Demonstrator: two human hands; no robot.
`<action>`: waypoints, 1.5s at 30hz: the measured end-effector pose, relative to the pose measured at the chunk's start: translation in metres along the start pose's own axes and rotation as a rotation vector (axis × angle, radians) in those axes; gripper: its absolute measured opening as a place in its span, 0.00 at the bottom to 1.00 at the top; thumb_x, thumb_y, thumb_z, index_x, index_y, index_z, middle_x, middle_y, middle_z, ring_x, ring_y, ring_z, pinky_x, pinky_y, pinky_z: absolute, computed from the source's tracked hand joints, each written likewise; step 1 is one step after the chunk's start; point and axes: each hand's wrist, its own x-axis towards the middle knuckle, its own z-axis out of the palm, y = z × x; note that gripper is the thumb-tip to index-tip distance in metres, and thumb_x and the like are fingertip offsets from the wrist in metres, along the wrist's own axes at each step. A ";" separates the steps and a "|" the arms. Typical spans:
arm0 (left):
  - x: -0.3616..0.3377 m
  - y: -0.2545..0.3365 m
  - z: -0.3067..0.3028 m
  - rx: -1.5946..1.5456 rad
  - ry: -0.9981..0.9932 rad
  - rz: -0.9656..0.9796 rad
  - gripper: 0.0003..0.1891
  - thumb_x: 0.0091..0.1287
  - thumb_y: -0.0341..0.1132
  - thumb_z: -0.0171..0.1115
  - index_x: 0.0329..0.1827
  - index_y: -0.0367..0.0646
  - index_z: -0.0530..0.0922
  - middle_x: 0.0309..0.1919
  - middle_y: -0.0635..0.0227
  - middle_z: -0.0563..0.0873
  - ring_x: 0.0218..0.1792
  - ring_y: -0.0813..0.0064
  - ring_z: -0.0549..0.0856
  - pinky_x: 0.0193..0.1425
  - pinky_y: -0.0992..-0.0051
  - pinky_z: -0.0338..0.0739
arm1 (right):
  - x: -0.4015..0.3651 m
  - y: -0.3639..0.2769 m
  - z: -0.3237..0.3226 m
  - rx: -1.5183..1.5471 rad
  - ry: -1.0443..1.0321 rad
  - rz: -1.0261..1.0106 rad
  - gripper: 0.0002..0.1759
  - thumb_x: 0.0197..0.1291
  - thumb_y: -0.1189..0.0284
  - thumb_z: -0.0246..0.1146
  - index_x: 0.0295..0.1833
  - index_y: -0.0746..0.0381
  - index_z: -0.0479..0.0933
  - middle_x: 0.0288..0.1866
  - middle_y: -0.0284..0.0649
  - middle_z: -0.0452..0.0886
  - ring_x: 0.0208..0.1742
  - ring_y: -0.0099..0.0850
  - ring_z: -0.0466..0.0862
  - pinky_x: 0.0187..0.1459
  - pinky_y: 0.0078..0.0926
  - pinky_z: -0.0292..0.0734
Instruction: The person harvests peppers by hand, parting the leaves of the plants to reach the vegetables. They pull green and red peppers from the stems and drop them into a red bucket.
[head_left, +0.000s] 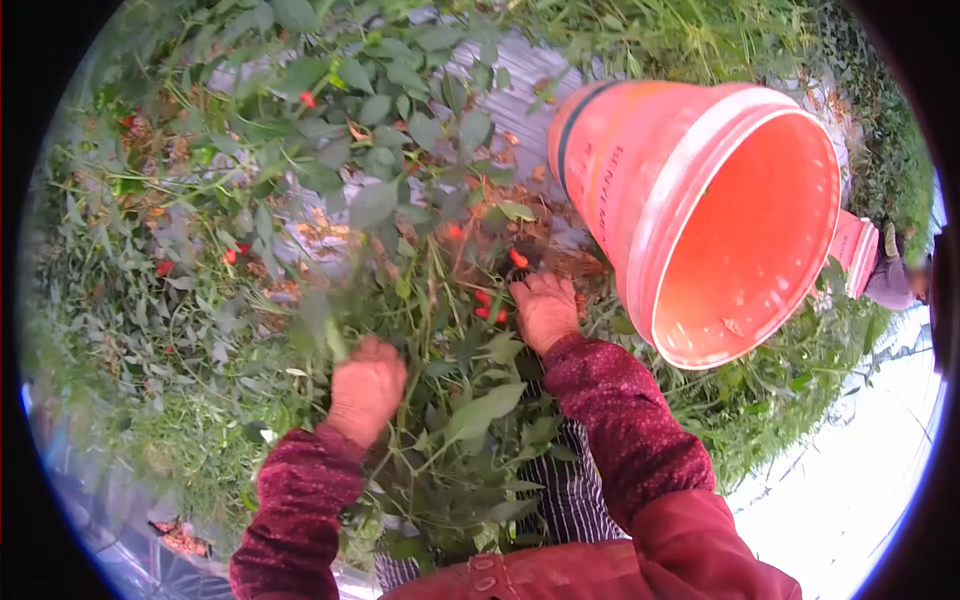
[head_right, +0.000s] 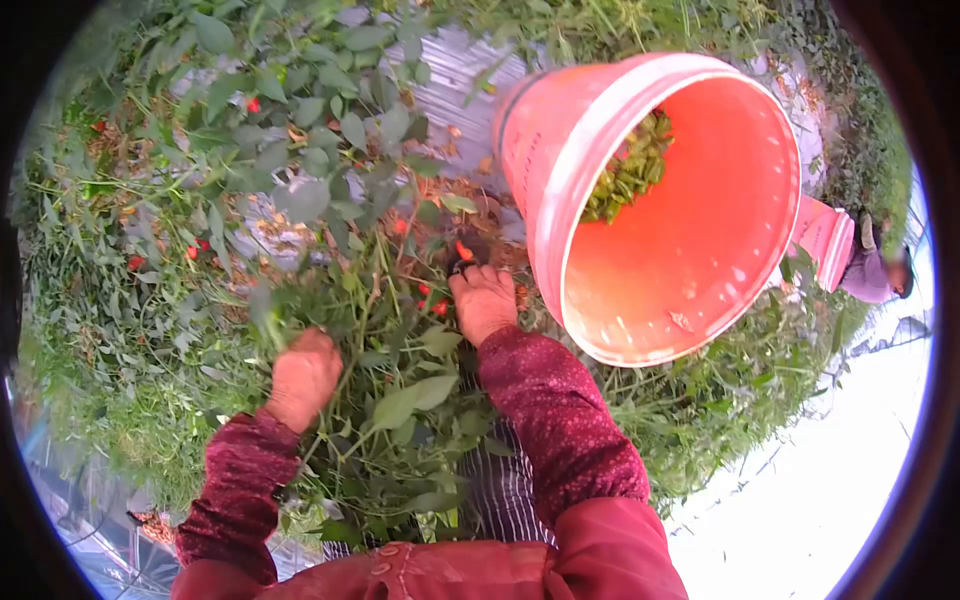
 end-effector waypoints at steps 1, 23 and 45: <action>-0.003 -0.006 0.026 0.048 0.060 0.115 0.09 0.60 0.35 0.56 0.26 0.41 0.78 0.29 0.61 0.78 0.32 0.61 0.80 0.35 0.65 0.77 | 0.009 0.004 -0.001 0.006 0.027 -0.017 0.10 0.50 0.72 0.56 0.40 0.54 0.77 0.40 0.35 0.77 0.49 0.35 0.74 0.51 0.38 0.64; 0.067 -0.006 -0.100 -0.691 0.559 0.181 0.16 0.62 0.38 0.60 0.46 0.35 0.75 0.47 0.51 0.79 0.52 0.50 0.78 0.59 0.60 0.71 | 0.034 -0.122 -0.078 2.673 0.140 0.508 0.16 0.69 0.59 0.51 0.43 0.61 0.74 0.37 0.36 0.77 0.39 0.28 0.77 0.45 0.30 0.75; 0.101 -0.239 -0.034 -1.275 0.256 -0.292 0.19 0.59 0.38 0.66 0.53 0.46 0.75 0.31 0.64 0.84 0.35 0.64 0.82 0.42 0.67 0.77 | 0.040 -0.164 -0.087 2.388 -0.033 0.404 0.10 0.66 0.69 0.56 0.40 0.66 0.76 0.29 0.34 0.77 0.27 0.23 0.75 0.31 0.22 0.74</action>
